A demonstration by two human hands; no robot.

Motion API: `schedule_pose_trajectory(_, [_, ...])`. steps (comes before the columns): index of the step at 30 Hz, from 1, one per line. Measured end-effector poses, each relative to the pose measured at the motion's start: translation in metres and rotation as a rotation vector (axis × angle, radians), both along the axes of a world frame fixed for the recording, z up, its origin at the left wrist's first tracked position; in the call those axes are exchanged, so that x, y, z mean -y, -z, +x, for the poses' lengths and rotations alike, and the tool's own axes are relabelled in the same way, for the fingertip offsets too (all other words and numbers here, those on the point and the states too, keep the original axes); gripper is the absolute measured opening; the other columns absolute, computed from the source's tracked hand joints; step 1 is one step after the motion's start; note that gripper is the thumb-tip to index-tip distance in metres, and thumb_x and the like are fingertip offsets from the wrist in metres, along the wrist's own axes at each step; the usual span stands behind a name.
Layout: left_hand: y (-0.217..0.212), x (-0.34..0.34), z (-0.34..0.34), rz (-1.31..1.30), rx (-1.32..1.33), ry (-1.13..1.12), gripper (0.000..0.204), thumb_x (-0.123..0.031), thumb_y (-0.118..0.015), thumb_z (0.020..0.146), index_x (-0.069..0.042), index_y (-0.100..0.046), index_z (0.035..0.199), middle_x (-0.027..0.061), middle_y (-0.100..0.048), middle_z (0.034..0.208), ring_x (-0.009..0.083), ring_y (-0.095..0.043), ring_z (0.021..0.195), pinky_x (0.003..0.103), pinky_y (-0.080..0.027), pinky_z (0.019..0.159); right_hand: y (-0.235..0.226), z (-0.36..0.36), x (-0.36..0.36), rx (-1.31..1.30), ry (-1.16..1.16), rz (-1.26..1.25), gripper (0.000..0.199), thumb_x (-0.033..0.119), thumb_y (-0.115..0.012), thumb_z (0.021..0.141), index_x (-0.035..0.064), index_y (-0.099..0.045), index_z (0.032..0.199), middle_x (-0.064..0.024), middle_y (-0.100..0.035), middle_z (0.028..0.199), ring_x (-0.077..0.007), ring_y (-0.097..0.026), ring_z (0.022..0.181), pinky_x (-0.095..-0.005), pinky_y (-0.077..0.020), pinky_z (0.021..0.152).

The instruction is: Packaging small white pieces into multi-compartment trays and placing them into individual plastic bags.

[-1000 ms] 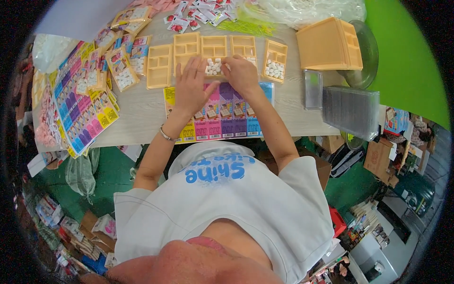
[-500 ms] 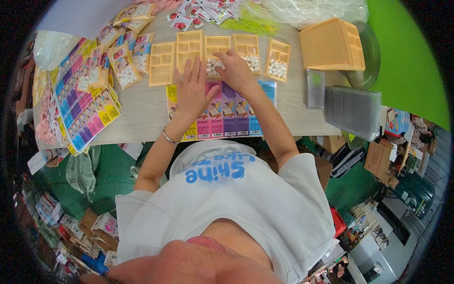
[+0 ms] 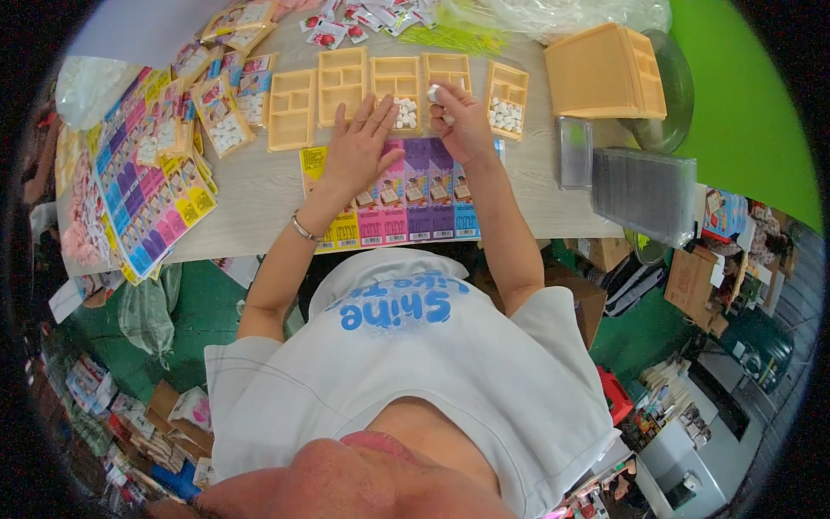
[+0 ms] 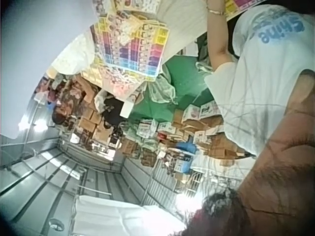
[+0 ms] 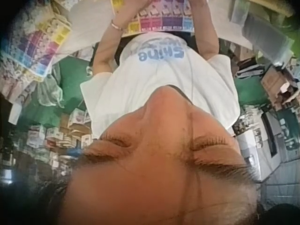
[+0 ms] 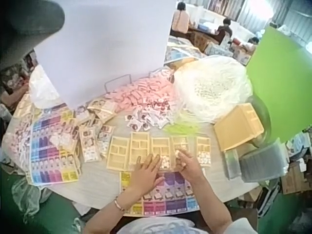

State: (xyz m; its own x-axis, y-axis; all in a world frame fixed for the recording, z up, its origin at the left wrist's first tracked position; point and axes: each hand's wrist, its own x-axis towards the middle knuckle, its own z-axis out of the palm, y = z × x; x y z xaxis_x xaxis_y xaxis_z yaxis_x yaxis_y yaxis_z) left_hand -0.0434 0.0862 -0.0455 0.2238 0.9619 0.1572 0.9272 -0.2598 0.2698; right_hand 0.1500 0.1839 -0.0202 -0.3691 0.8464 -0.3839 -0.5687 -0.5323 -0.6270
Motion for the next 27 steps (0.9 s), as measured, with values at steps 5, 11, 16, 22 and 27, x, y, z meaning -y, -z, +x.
schedule_pose_trajectory(5, [-0.001, 0.004, 0.006, 0.016, 0.075, -0.031, 0.083, -0.053, -0.066, 0.089, -0.011, -0.038, 0.155, 0.0049, -0.033, 0.163, 0.0246, -0.027, 0.152, 0.059, -0.016, 0.121, 0.016, -0.015, 0.005, 1.035, -0.118, 0.869, 0.028, 0.02, -0.074, 0.093, 0.0037, -0.071, 0.116, -0.0024, -0.064, 0.084, -0.0135, -0.062, 0.071, -0.0278, -0.0503, 0.062])
schedule_pose_trajectory(11, [-0.001, 0.006, 0.009, 0.019, 0.072, -0.068, 0.083, -0.054, -0.067, 0.088, -0.009, -0.041, 0.153, 0.006, -0.034, 0.162, 0.0265, -0.026, 0.152, 0.06, -0.017, 0.121, 0.004, -0.024, 0.008, 1.336, -0.169, 1.144, 0.025, 0.014, -0.079, 0.085, 0.0051, -0.073, 0.108, -0.0122, -0.067, 0.089, -0.0232, -0.067, 0.076, -0.0336, -0.0545, 0.068])
schedule_pose_trajectory(16, [-0.007, 0.001, 0.007, 0.068, 0.164, -0.121, 0.08, -0.052, -0.067, 0.089, -0.009, -0.043, 0.151, 0.0064, -0.036, 0.161, 0.0282, -0.027, 0.152, 0.06, -0.018, 0.121, 0.014, -0.012, 0.008, 1.283, -0.134, 1.069, 0.024, 0.013, -0.078, 0.087, 0.0044, -0.074, 0.109, -0.0098, -0.067, 0.089, -0.0189, -0.065, 0.071, -0.0303, -0.0526, 0.065])
schedule_pose_trajectory(22, [-0.003, -0.016, 0.003, 0.064, 0.049, -0.007, 0.075, -0.051, -0.064, 0.092, -0.015, -0.041, 0.154, 0.0022, -0.035, 0.162, 0.0258, -0.028, 0.151, 0.059, -0.019, 0.121, 0.008, 0.0, 0.002, 0.698, 0.014, 0.422, 0.016, 0.015, -0.074, 0.093, 0.0032, -0.073, 0.104, 0.0056, -0.062, 0.079, -0.0031, -0.052, 0.063, -0.0207, -0.0404, 0.054])
schedule_pose_trajectory(27, [0.0, -0.017, 0.008, -0.005, 0.028, 0.001, 0.074, -0.048, -0.065, 0.092, -0.018, -0.04, 0.154, 0.0002, -0.037, 0.161, 0.0236, -0.029, 0.151, 0.058, -0.019, 0.121, 0.009, 0.002, 0.009, 0.46, 0.015, 0.215, 0.013, 0.015, -0.07, 0.096, 0.0059, -0.071, 0.106, 0.0058, -0.061, 0.077, 0.0019, -0.041, 0.056, -0.0177, -0.027, 0.047])
